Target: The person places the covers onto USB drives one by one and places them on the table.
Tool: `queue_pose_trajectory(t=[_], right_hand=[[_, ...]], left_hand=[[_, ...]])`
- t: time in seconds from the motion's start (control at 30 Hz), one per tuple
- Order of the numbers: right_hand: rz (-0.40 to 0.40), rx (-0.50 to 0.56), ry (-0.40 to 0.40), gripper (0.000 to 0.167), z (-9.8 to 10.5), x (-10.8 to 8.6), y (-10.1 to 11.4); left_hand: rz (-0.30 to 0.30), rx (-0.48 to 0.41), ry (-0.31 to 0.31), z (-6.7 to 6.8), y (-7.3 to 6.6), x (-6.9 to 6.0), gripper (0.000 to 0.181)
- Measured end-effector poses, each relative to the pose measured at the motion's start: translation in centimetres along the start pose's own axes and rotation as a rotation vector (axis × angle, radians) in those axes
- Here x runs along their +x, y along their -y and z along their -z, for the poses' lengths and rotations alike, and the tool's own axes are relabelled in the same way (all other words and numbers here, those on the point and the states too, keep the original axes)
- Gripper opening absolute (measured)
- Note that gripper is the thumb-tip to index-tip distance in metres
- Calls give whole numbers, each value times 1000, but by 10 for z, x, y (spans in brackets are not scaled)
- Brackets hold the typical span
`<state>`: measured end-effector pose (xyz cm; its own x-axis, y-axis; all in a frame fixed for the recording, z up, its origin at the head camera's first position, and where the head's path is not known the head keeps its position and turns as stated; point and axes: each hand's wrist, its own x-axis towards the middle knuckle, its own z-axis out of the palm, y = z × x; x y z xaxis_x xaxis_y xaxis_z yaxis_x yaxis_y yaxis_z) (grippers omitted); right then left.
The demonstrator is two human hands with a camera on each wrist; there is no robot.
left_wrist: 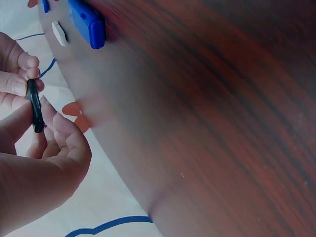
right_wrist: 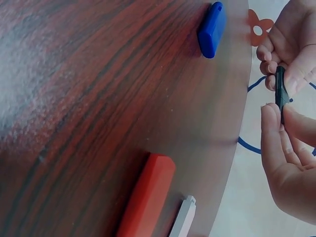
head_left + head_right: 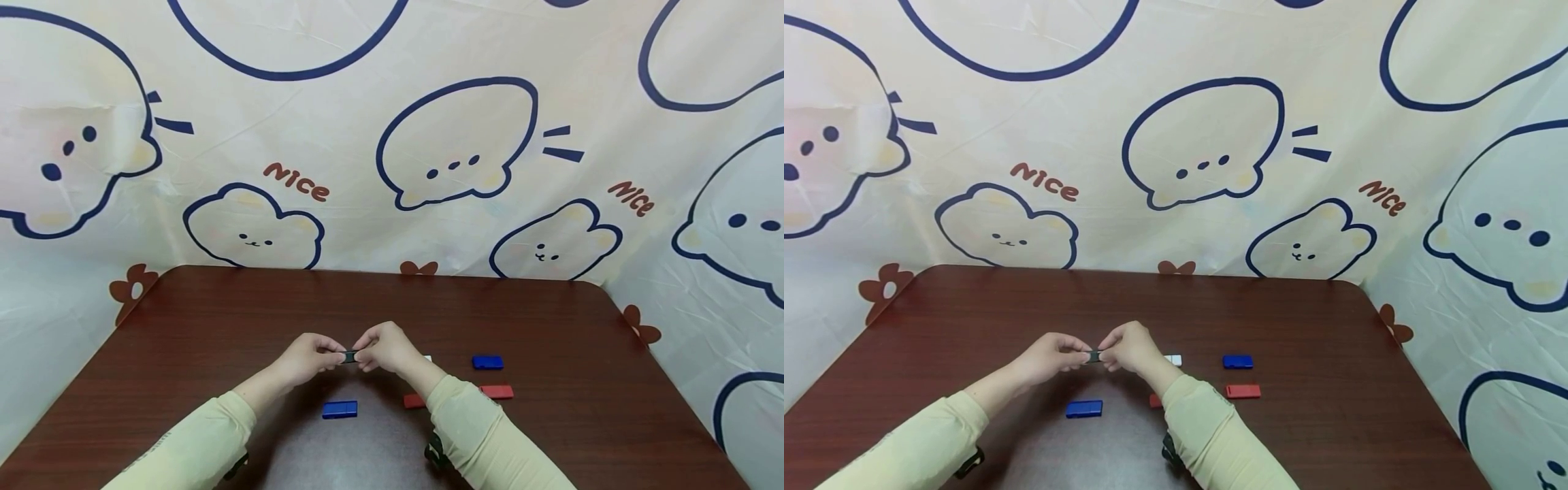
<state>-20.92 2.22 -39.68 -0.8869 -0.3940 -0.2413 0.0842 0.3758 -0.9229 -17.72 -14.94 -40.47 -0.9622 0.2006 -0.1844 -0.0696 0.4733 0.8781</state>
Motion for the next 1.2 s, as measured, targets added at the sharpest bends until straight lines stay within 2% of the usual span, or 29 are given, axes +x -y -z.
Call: queue_pose_trajectory(t=[0.23, 0.33, 0.5, 0.6, 0.67, 0.77, 0.87, 1.2], right_hand=[[-14, -4, -13, 9, 0, -1, 2], [-9, -4, -5, 6, 1, -3, 3], [-33, 12, -12, 7, 5, -4, 4], [-51, 27, -28, 10, 6, -2, 4], [-50, 29, -34, 12, 6, -1, 2], [-36, 25, -35, 12, 6, -1, 3], [-17, 12, -27, 11, 6, -2, 2], [60, -101, 3, 15, 4, -5, 0]], left_hand=[[14, -5, -24, -2, -2, -1, 13], [-13, 4, -22, -3, -2, -1, 13], [-144, 124, -38, -3, -3, -1, 10], [-223, 235, -78, -4, -4, 0, 10], [-246, 300, -112, -5, -5, -1, 12], [-254, 381, -155, -7, -5, -1, 15], [-252, 417, -174, -7, -5, -3, 15], [-264, 429, -168, -1, -4, -7, 13]])
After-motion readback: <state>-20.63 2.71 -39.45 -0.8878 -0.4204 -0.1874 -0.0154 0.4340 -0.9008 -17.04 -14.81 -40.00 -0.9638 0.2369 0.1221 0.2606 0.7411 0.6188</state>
